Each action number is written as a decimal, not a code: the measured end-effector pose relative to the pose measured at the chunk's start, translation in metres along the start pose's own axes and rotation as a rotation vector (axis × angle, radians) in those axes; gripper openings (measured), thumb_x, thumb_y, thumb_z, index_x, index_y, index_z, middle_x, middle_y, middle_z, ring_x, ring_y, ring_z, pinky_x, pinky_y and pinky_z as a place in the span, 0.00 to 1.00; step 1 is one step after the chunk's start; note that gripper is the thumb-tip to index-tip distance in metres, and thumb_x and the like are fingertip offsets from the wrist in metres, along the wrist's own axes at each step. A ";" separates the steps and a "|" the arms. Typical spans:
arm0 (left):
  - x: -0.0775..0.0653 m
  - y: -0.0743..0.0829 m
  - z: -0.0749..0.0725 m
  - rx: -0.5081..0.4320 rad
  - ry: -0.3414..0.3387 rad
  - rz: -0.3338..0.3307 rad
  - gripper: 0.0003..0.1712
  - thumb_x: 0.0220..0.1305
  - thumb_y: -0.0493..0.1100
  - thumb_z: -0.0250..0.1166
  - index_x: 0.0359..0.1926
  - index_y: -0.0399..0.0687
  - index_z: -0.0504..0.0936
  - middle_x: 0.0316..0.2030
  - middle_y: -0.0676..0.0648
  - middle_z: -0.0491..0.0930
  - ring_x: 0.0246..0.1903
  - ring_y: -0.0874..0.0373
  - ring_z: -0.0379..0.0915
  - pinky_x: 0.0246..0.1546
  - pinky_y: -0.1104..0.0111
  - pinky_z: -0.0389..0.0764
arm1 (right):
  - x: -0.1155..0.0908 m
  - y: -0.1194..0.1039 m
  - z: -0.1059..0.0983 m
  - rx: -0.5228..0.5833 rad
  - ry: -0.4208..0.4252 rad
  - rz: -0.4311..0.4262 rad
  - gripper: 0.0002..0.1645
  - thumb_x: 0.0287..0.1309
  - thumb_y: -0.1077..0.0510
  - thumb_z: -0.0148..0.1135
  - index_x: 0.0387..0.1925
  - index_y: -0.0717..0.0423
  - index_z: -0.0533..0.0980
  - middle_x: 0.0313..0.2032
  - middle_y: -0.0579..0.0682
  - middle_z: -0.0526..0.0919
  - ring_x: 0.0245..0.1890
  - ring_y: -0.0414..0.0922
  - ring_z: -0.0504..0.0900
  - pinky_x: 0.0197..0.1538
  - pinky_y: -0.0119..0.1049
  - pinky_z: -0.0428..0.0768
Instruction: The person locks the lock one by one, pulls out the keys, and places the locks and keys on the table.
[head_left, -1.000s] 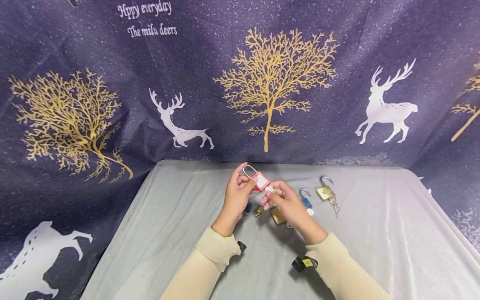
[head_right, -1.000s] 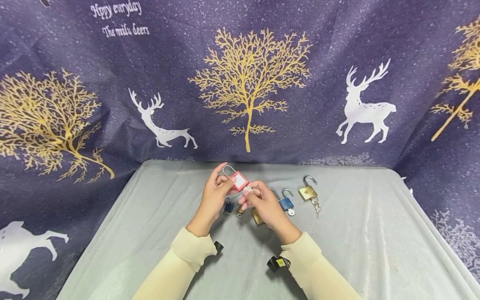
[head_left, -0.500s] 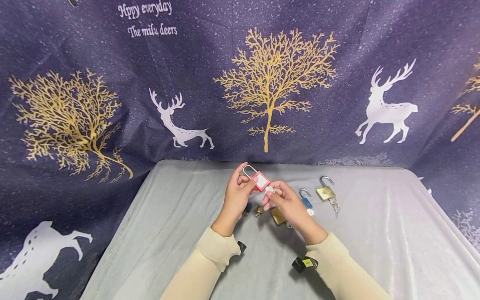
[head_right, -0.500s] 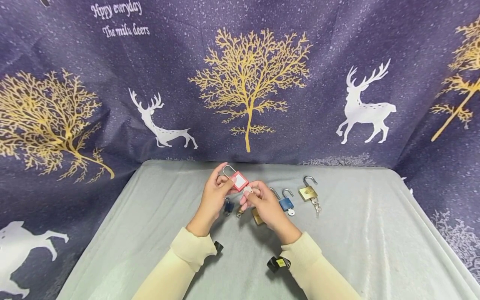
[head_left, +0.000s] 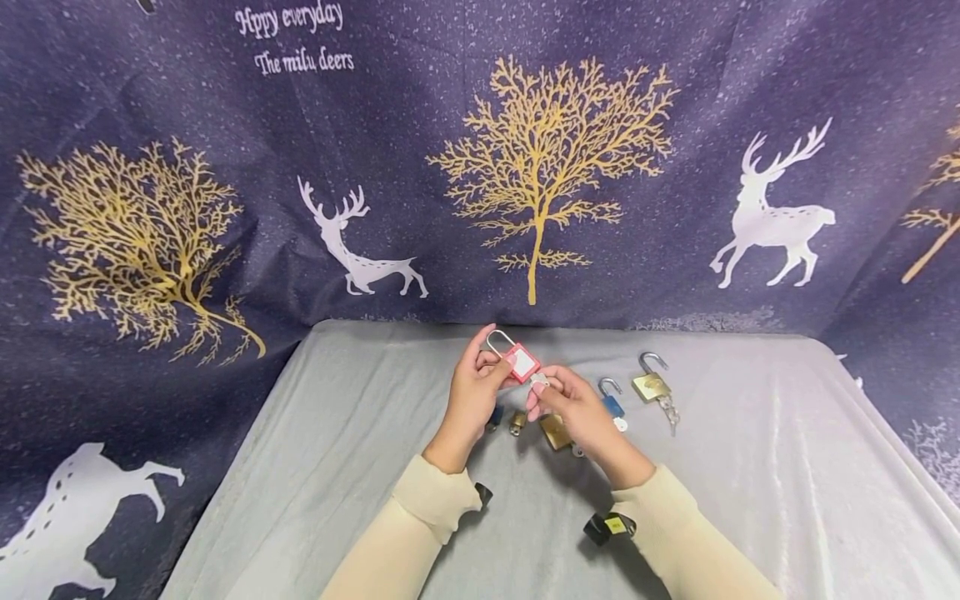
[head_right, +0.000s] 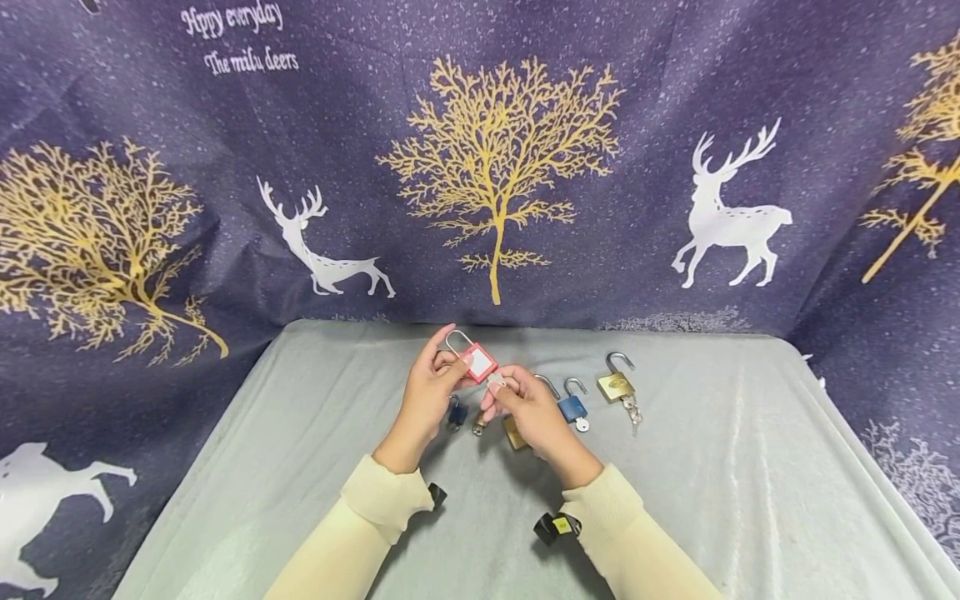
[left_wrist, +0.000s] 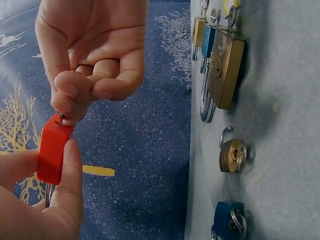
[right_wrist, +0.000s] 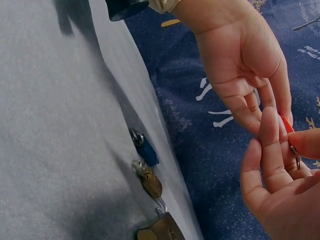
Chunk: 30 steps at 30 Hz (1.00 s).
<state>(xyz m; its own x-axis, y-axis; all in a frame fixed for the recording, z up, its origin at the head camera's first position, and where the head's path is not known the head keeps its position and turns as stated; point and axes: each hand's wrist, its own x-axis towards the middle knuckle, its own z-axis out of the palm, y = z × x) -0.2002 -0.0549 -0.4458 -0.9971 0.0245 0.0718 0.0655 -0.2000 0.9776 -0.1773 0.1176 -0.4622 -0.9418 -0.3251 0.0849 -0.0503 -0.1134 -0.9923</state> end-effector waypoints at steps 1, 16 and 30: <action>0.000 0.000 0.000 -0.003 0.001 0.001 0.37 0.68 0.31 0.63 0.75 0.51 0.64 0.34 0.50 0.75 0.31 0.63 0.80 0.41 0.61 0.88 | 0.000 0.000 0.000 -0.007 0.001 0.002 0.12 0.73 0.64 0.50 0.51 0.70 0.68 0.31 0.49 0.82 0.27 0.41 0.84 0.40 0.38 0.86; 0.002 0.005 -0.005 -0.013 0.036 0.015 0.37 0.68 0.31 0.62 0.75 0.50 0.63 0.33 0.50 0.75 0.29 0.65 0.78 0.35 0.71 0.86 | 0.000 0.000 -0.003 -0.056 -0.037 -0.014 0.21 0.73 0.65 0.50 0.62 0.73 0.68 0.31 0.48 0.83 0.28 0.40 0.85 0.41 0.35 0.86; 0.006 0.010 -0.013 0.035 0.032 -0.012 0.40 0.67 0.31 0.60 0.77 0.54 0.61 0.32 0.53 0.73 0.29 0.66 0.74 0.36 0.70 0.85 | -0.001 -0.006 -0.004 -0.199 -0.086 0.047 0.15 0.74 0.62 0.46 0.52 0.71 0.71 0.42 0.71 0.85 0.33 0.44 0.87 0.48 0.39 0.85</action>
<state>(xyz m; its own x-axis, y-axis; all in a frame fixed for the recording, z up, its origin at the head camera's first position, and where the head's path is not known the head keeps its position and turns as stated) -0.2060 -0.0690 -0.4383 -0.9985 -0.0047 0.0541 0.0541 -0.1652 0.9848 -0.1777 0.1227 -0.4571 -0.9133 -0.4055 0.0375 -0.0798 0.0880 -0.9929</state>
